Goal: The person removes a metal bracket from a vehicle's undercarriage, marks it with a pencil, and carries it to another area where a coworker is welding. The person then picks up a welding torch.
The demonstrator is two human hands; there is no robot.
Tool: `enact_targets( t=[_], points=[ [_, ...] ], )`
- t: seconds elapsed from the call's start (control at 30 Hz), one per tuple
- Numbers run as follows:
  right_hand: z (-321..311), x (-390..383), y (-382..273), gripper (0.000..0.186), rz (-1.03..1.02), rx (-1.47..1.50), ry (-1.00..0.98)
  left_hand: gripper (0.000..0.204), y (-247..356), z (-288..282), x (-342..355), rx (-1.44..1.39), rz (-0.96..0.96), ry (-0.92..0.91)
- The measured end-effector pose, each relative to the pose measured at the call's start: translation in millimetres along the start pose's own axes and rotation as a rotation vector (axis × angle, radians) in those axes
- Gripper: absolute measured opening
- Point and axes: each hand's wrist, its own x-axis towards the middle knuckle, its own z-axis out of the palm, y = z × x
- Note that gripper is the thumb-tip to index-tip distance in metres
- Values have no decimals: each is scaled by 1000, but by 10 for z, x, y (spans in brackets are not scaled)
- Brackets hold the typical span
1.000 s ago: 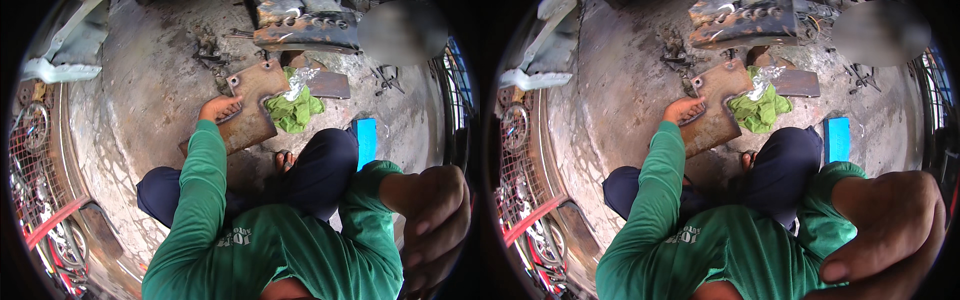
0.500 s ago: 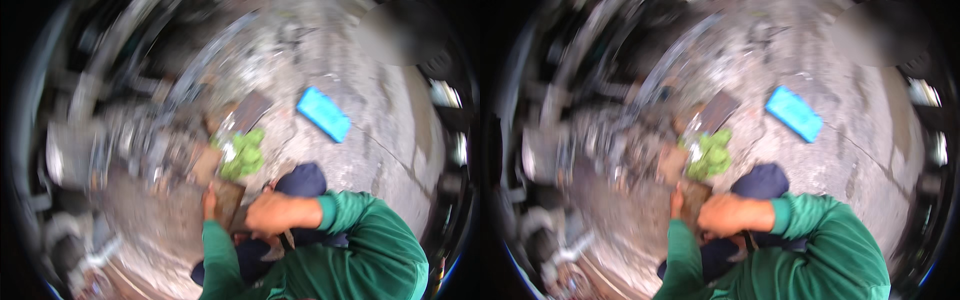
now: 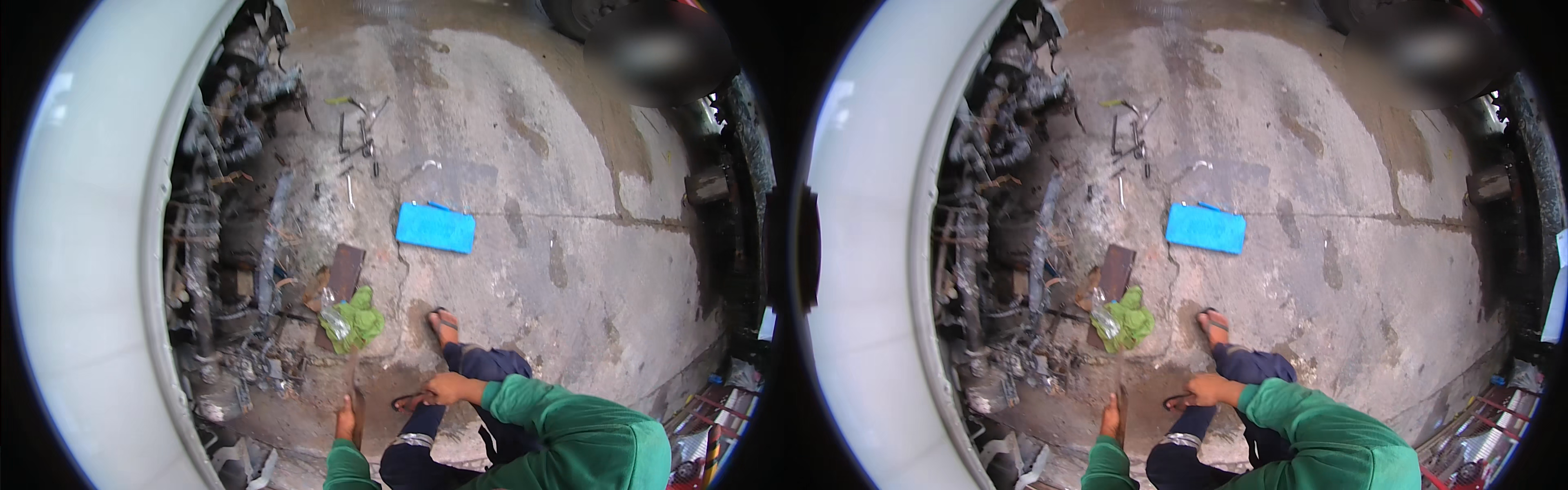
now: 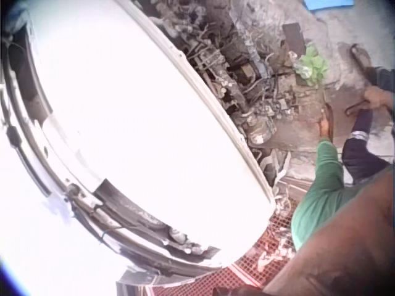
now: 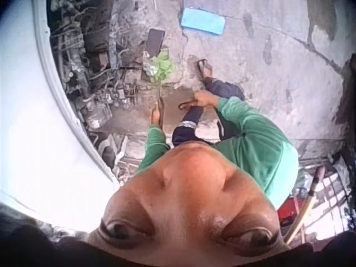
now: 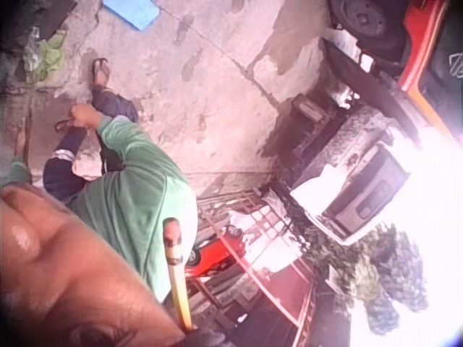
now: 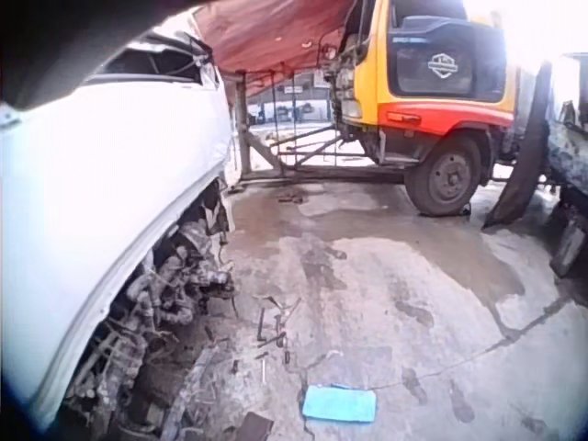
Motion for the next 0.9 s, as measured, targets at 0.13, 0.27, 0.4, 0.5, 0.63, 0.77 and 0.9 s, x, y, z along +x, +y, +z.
enact_targets(
  t=[0.13,0.27,0.4,0.5,0.63,0.77,0.9],
  points=[
    [-190,-610,692,44,68,65,402,90,845,10,-710,36,-299,-333],
    [-897,-1429,591,44,164,-7,796,88,1641,-187,-1190,345,-217,-356],
    [-773,-2453,861,74,482,245,756,89,2523,-187,-1298,339,-249,-387],
    [-509,-2997,1105,82,735,456,679,80,3427,-98,-1590,127,-241,-382],
    [-967,-3412,1070,71,820,356,609,74,4313,-254,-1585,-139,-45,-737],
    [-1640,-3584,1535,53,692,570,695,71,5194,-303,-1419,-387,127,-1028],
    [-3011,-4029,1630,46,617,571,905,72,6378,-383,-1438,-337,101,-991]
  ],
)
